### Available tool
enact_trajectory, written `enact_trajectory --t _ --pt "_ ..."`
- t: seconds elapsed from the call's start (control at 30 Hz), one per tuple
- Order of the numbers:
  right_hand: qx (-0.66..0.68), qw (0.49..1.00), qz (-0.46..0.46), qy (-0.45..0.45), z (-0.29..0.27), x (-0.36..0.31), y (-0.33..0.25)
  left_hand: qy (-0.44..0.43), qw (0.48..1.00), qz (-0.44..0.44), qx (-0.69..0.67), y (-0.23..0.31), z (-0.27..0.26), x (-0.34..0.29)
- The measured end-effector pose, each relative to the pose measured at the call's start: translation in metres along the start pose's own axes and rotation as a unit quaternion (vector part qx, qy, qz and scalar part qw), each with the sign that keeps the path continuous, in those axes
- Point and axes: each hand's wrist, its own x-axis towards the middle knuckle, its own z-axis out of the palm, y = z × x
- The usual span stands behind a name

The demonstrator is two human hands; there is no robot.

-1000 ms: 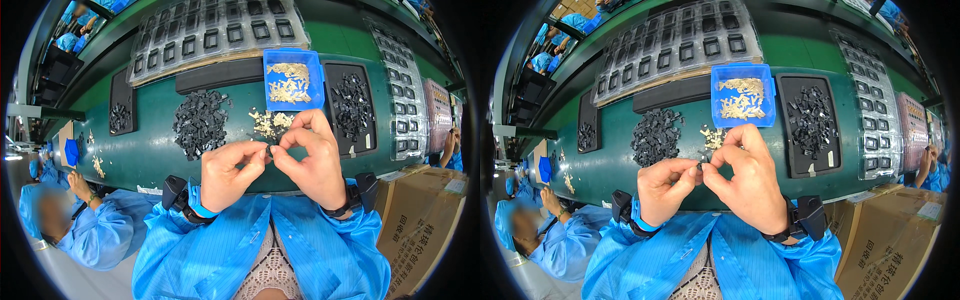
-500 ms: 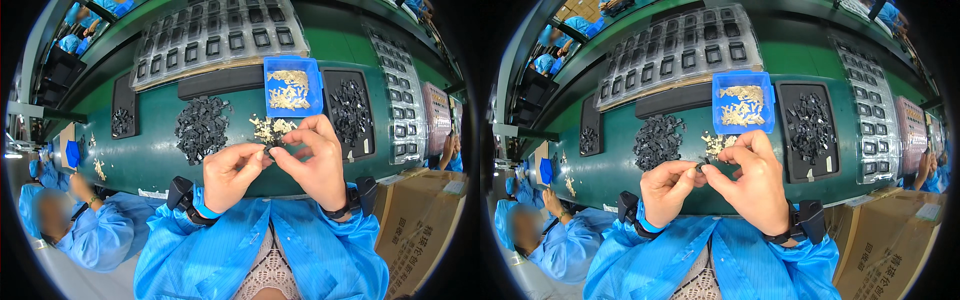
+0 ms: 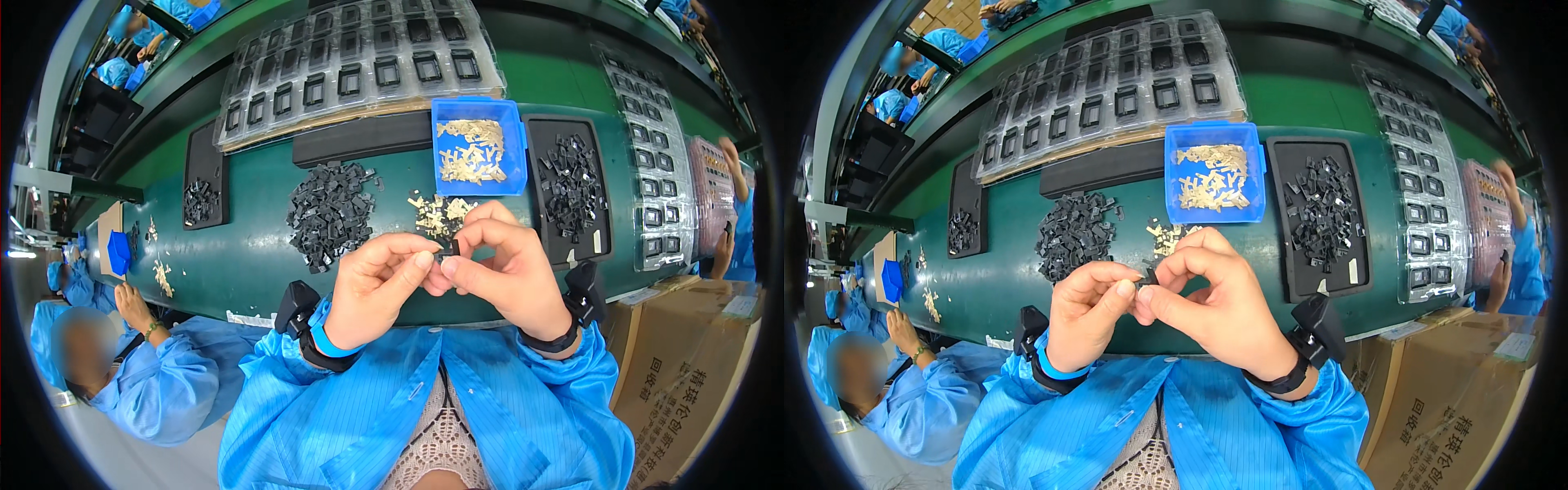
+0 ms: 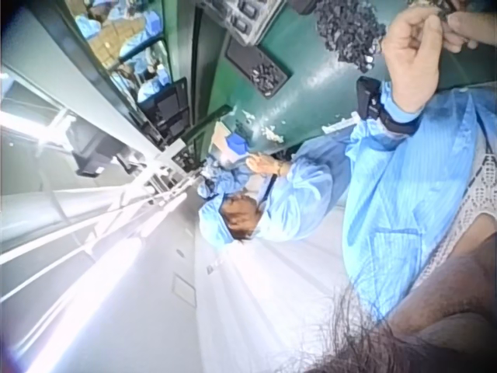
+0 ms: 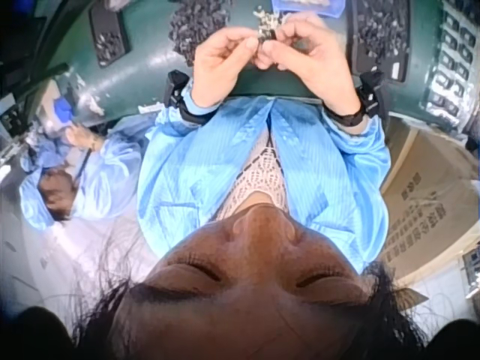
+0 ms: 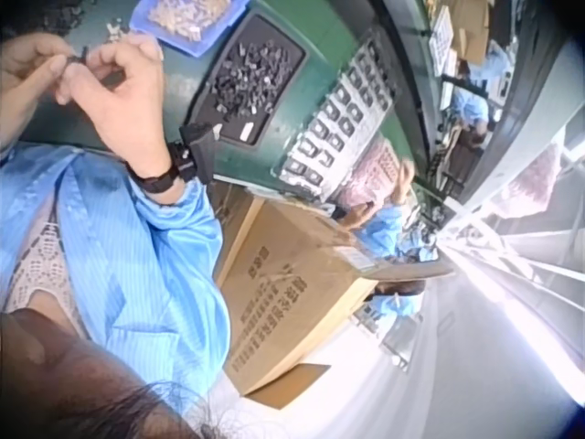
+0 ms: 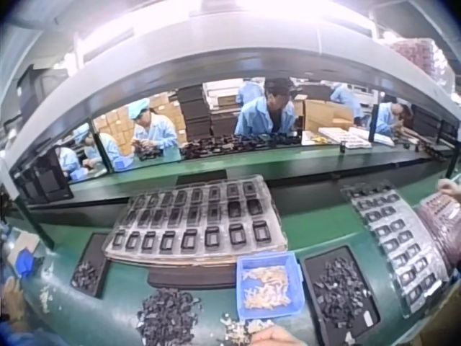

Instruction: Manually assemble small electronic parts and components on a factory production line.

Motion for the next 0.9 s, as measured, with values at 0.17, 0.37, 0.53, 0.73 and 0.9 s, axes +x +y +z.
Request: enact_trajectory --t 0.17,0.37,0.53,0.73,0.9 --pt "0.148 0.983 0.080 -0.078 -0.002 0.001 -0.008 -0.041 0.997 -0.017 -0.068 -0.005 -0.003 0.001" --pt "0.183 0.976 0.066 -0.100 -0.003 0.000 -0.002 -0.062 0.985 -0.034 -0.154 -0.011 -0.006 0.002" --pt "0.211 0.971 0.058 -0.096 -0.004 0.000 -0.003 -0.063 0.975 -0.038 -0.212 -0.016 -0.004 0.004" --pt "0.132 0.990 -0.022 -0.046 0.004 -0.002 0.000 -0.050 0.972 -0.031 -0.229 -0.020 -0.004 0.003" --pt "0.106 0.993 -0.049 0.011 0.014 -0.002 0.001 0.001 0.991 -0.020 -0.134 -0.012 0.005 -0.001"
